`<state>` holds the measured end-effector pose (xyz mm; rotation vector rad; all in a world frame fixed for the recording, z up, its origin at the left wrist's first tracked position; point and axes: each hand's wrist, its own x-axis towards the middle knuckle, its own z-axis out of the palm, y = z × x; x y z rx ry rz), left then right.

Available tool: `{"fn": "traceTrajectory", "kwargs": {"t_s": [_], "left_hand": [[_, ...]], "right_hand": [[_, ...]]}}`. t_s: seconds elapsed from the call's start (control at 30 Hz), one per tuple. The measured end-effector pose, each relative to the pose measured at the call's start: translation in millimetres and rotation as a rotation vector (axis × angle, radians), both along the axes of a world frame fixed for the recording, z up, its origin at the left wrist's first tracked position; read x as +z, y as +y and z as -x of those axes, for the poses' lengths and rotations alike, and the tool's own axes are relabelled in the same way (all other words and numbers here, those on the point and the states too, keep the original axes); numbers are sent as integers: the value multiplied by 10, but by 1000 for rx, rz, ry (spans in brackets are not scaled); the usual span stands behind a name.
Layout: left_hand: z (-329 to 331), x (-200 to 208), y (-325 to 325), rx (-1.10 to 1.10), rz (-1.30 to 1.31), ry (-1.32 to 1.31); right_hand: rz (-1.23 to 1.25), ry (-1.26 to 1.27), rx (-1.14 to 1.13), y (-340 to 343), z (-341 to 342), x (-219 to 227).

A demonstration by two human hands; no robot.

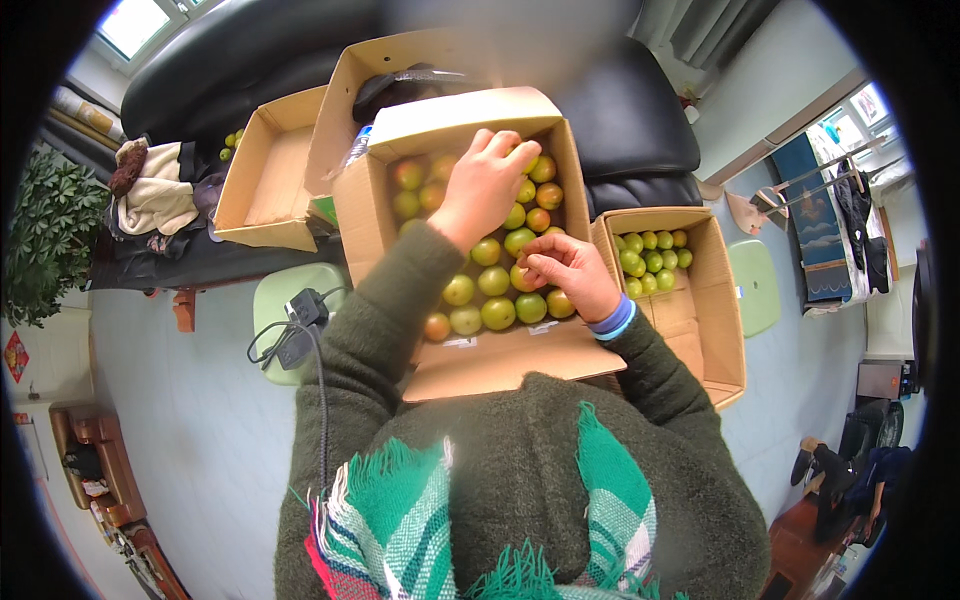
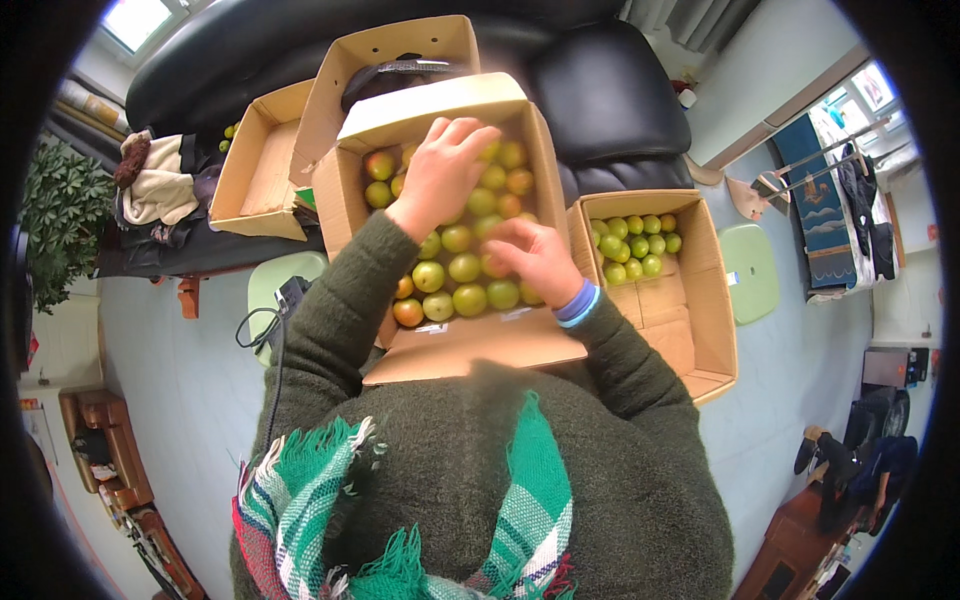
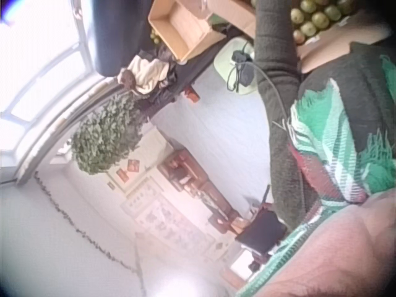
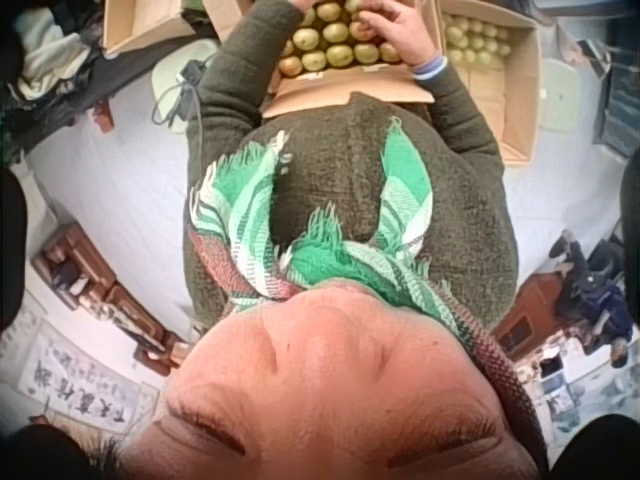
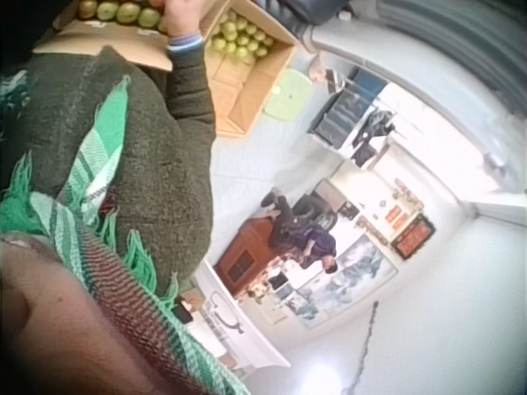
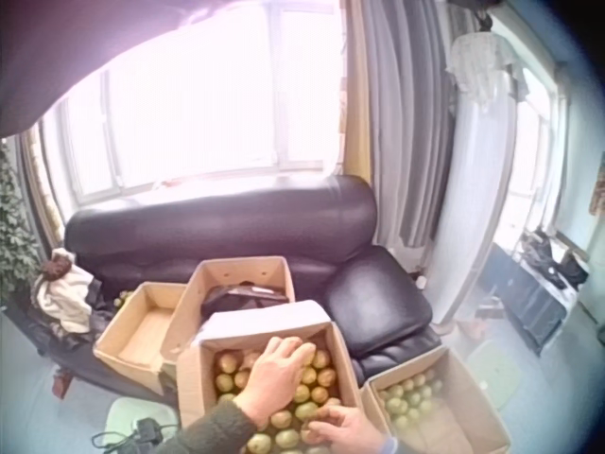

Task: The person transfers green and yellow round fruits from one cardboard box to another, arranging them by hand. The person places the fruits one by one into the receiving box, filling it gradually.

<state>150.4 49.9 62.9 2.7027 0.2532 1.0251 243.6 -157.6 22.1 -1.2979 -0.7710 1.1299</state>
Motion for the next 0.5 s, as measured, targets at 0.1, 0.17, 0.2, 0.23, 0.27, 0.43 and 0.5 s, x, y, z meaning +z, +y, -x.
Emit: {"fn": "traceTrajectory", "kwargs": {"t_s": [0.1,0.17,0.2,0.23,0.27,0.43,0.5], "left_hand": [[-313,-109,67,23,-185,78],[-443,-194,94,39,-219,112],[-490,-235,104,50,-236,140],[-526,-271,115,66,-231,165],[-555,-301,123,73,-239,184],[-587,-381,114,95,-206,276],[-598,-381,112,112,-261,293]], "right_hand": [[11,-63,19,-36,2,29],[5,-68,31,-67,6,63],[27,-87,43,-85,1,82],[32,-101,62,-100,-1,96],[37,-114,82,-110,-3,107],[46,-106,72,-135,-5,117],[29,-82,58,-157,-11,117]]}}
